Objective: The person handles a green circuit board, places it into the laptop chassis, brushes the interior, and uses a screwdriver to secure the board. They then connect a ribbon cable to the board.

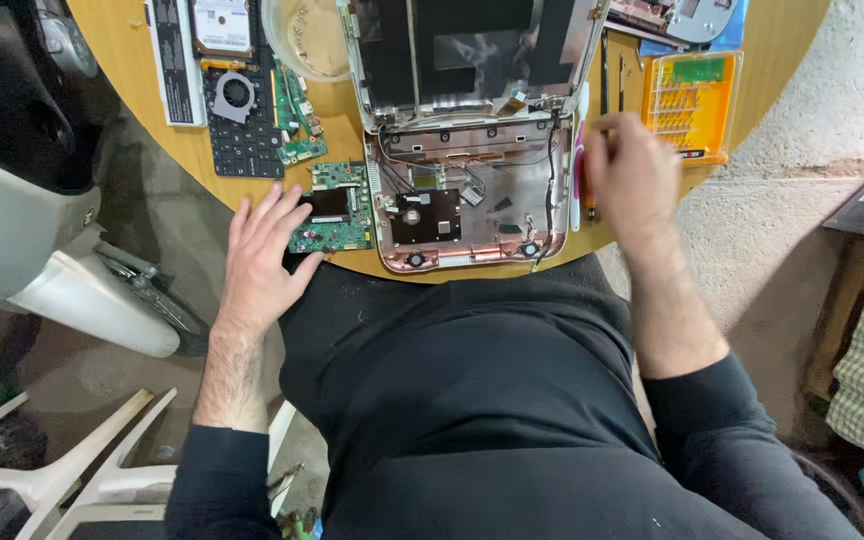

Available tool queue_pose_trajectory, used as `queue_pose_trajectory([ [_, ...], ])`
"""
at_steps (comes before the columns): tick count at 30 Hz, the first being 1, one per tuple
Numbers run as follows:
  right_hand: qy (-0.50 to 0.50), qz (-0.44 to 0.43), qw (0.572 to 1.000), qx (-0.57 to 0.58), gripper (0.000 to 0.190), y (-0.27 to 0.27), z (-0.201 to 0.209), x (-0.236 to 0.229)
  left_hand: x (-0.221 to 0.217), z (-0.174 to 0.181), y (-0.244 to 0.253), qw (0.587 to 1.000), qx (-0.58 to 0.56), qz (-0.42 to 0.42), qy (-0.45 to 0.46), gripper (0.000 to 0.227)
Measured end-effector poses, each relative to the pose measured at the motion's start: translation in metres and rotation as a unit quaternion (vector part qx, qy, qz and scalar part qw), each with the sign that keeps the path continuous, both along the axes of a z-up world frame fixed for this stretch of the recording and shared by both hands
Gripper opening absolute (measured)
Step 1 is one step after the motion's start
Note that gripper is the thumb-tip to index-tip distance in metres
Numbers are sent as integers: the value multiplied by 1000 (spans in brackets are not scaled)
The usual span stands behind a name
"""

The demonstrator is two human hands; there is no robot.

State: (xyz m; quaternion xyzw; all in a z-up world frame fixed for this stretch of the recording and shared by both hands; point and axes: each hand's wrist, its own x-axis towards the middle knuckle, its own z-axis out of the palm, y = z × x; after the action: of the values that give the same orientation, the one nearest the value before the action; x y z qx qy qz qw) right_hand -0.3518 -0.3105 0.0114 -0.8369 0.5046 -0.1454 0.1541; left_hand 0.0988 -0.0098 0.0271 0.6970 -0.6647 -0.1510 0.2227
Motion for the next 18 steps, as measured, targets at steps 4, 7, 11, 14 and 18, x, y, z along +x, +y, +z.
queue_pose_trajectory([
  [4, 229, -61, 970, 44, 32, -41, -70, -49, -36, 13, -1, 995, -49, 89, 21, 69],
  [7, 281, -83, 931, 216, 40, -52, 11, 7, -83, 15, -5, 987, -60, 139, 52, 47],
  [11, 286, -37, 940, 182, 34, -59, 11, -5, -120, 2, -16, 991, 18, 116, 56, 49],
  [14, 164, -64, 968, 181, 12, -52, 40, -21, -129, -6, -41, 998, -1, 57, -8, 39],
  [18, 157, -29, 972, 171, 15, -35, 57, -14, -129, -9, -71, 992, -49, 62, -101, 28],
])
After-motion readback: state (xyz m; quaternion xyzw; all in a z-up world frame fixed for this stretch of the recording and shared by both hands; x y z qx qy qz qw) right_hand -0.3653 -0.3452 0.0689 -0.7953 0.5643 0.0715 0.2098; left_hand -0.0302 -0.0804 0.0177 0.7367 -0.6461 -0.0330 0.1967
